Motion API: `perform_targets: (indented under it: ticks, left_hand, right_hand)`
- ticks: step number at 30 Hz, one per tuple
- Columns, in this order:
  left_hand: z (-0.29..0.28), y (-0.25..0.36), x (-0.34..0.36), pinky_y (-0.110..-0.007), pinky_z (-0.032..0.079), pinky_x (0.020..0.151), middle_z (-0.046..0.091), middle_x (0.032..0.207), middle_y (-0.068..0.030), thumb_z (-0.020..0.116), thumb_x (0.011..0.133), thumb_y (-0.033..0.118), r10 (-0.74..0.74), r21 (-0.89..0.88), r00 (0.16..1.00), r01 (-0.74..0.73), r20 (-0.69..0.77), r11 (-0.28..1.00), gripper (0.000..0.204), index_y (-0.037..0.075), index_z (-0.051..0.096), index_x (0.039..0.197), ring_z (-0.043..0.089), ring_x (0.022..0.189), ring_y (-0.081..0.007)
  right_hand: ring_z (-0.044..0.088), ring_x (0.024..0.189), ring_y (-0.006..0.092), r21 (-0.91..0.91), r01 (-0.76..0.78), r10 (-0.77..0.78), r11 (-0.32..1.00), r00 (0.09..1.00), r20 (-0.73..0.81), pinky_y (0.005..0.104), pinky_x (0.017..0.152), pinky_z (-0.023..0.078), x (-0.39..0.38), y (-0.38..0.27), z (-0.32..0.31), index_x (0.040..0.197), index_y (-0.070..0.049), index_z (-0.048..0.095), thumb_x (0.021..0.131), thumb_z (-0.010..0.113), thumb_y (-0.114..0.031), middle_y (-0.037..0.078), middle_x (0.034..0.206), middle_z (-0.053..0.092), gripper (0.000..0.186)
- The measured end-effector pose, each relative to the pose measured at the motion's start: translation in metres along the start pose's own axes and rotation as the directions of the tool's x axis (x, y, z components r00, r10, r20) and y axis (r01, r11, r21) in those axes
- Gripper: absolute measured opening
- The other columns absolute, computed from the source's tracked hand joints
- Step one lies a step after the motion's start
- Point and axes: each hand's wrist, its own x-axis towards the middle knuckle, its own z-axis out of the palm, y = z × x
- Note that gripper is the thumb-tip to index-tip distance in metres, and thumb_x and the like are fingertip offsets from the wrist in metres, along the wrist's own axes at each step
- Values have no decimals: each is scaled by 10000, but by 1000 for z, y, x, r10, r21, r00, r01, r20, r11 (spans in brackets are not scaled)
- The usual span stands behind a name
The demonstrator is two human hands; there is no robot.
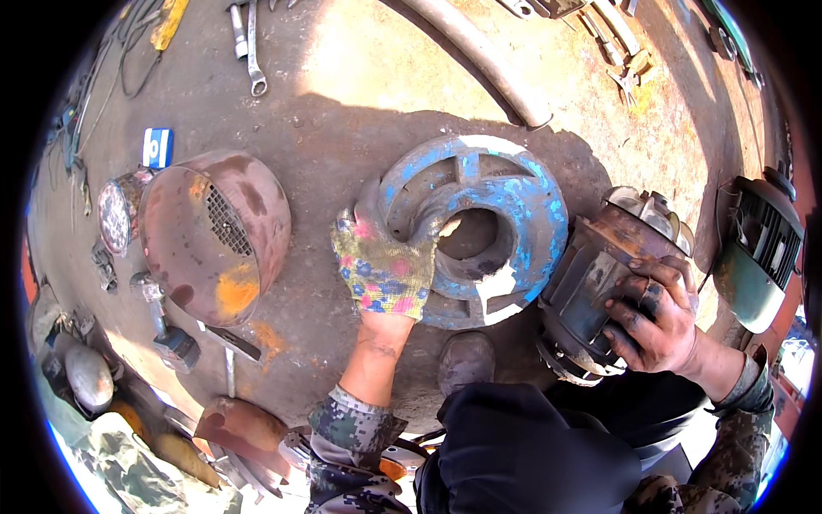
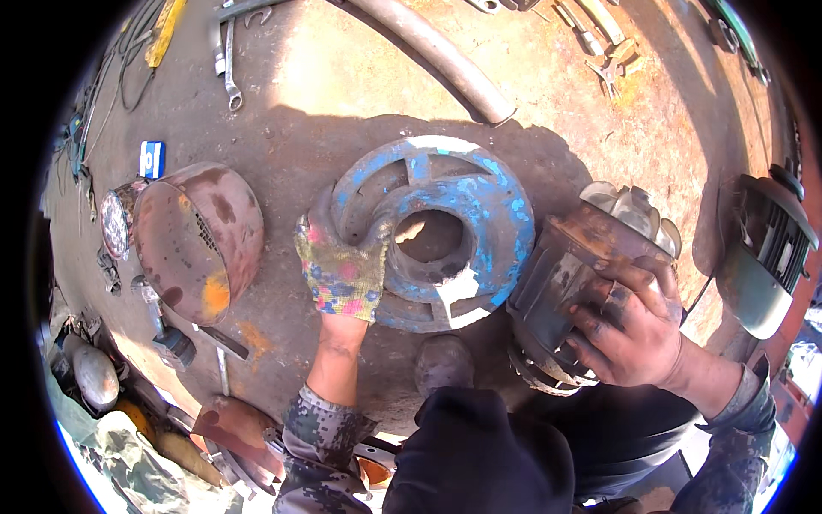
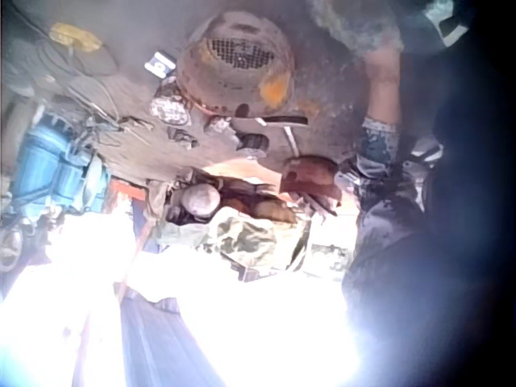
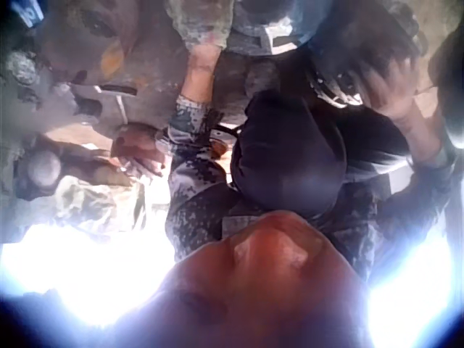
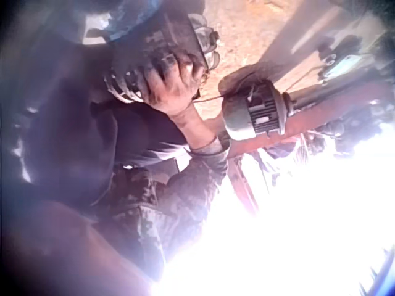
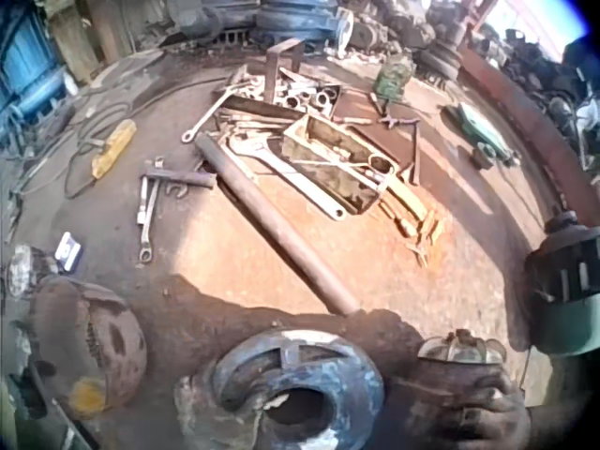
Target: The person sits on the ground and uses a screwdriver to remove screws from a motor component. They then lift the motor, inspect the internal wiring, and place it back down.
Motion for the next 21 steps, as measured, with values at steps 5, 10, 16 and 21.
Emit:
perform_targets:
  ticks: [5,10,16,21]
  left_hand:
    - [1,1,2,-555,448,1071,620,1317,-250,920,814,188,62,-96,998,-64,-21,993,827,-7,503,1502,578,1209,-445]
    - [3,0,8,-575,405,1133,602,1402,-257,860,870,183,72,-1,997,-72,6,997,788,-10,479,1532,557,1269,-474]
    - [5,-9,10,-509,398,1185,580,1473,-219,795,943,152,39,-154,999,-35,19,987,689,19,489,1547,536,1376,-392]
    - [4,-21,7,-472,379,1207,564,1502,-204,732,1016,186,93,-237,994,-78,52,968,612,48,499,1565,512,1417,-357]
  right_hand:
    - [620,1241,382,-41,-61,66,997,991,118,623,998,465,18,-5,-3,906,-138,750,611,819,-282,140,1257,653,335]
    - [618,1275,392,-25,-93,96,995,985,141,696,1079,426,20,-9,-4,916,-127,750,618,852,-270,159,1298,639,346]
    - [655,1247,358,9,47,-46,999,998,-39,753,1121,409,13,-17,-5,974,-107,767,657,852,-380,120,1217,656,427]
    - [570,1391,338,120,55,-72,991,988,140,597,1199,392,9,-19,9,1185,-139,733,814,814,-511,130,1433,627,532]
